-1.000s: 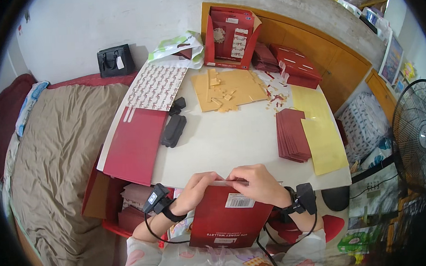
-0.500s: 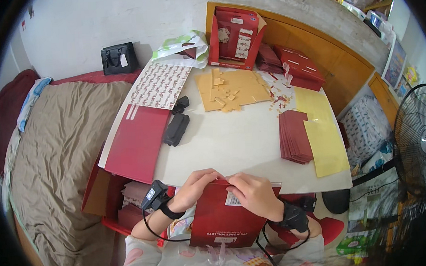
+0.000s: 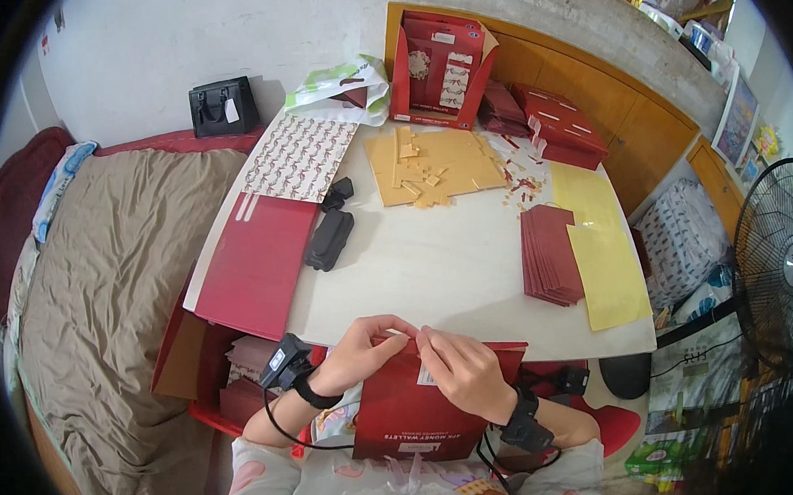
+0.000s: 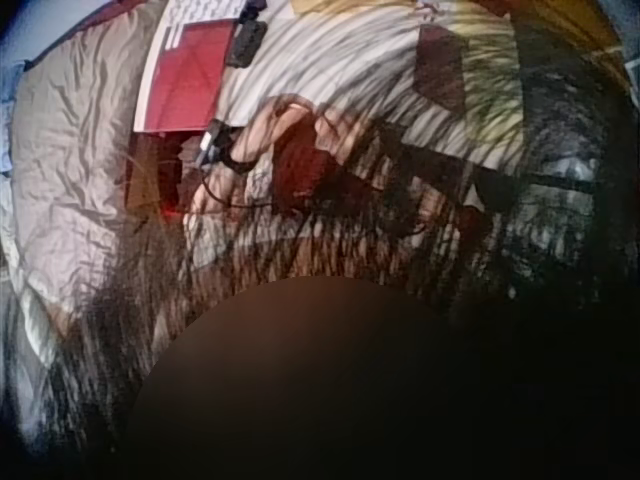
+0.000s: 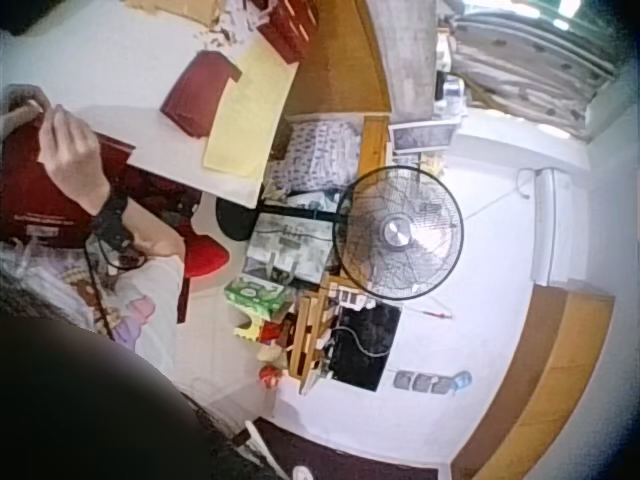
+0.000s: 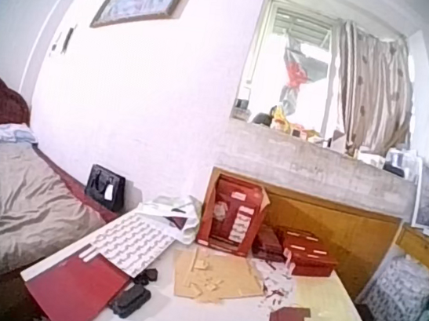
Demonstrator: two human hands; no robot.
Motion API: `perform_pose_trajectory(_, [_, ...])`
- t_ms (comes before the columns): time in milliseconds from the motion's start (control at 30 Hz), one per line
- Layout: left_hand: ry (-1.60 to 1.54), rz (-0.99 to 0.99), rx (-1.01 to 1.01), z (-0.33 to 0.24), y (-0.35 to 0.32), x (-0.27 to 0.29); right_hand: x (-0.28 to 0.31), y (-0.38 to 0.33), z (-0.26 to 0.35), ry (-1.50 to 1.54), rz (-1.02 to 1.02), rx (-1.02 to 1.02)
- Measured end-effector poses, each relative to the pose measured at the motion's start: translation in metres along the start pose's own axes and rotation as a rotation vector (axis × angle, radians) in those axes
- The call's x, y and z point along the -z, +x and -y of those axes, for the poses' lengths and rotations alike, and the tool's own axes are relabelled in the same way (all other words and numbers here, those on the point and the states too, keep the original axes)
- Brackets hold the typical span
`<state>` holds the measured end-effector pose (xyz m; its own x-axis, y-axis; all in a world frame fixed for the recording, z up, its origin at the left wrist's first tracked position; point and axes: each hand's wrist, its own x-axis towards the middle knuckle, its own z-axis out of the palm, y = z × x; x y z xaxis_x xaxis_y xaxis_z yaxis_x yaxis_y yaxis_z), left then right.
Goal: Assembling red paper gift boxes and applying adhesive backing or stickers.
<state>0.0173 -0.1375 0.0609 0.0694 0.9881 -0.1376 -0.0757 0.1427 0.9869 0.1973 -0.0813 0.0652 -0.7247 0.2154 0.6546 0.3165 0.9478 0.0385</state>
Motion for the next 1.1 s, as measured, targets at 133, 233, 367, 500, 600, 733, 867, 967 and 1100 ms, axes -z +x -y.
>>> perform_pose_trajectory(133, [0.140,0.022,-0.024,-0.009,-0.002,0.000,0.015,-0.003,-0.015,0.248,0.094,-0.149])
perform_pose_trajectory(233, [0.128,0.029,0.006,-0.013,-0.006,0.002,0.032,-0.009,-0.039,0.355,0.193,-0.246])
perform_pose_trajectory(367, [0.071,0.028,0.029,-0.011,-0.006,0.002,0.041,-0.017,-0.045,0.379,0.273,-0.272])
perform_pose_trajectory(500, [0.032,-0.002,-0.022,-0.006,-0.004,-0.001,0.032,-0.031,-0.038,0.298,0.140,-0.233])
perform_pose_trajectory(600, [0.020,0.004,-0.004,-0.007,-0.006,0.000,0.028,-0.035,-0.034,0.244,0.103,-0.185])
perform_pose_trajectory(733, [0.036,0.005,0.011,-0.010,-0.008,-0.002,0.027,-0.041,-0.033,0.191,0.091,-0.143])
perform_pose_trajectory(867, [0.023,0.009,0.010,-0.008,-0.009,-0.002,0.026,-0.041,-0.030,0.098,0.100,-0.047])
perform_pose_trajectory(967, [0.049,0.015,-0.006,-0.008,-0.010,0.000,0.027,-0.041,-0.028,0.042,0.090,-0.032])
perform_pose_trajectory(1100, [0.076,0.031,-0.014,-0.012,-0.013,0.002,0.038,-0.038,-0.033,0.198,0.039,-0.149])
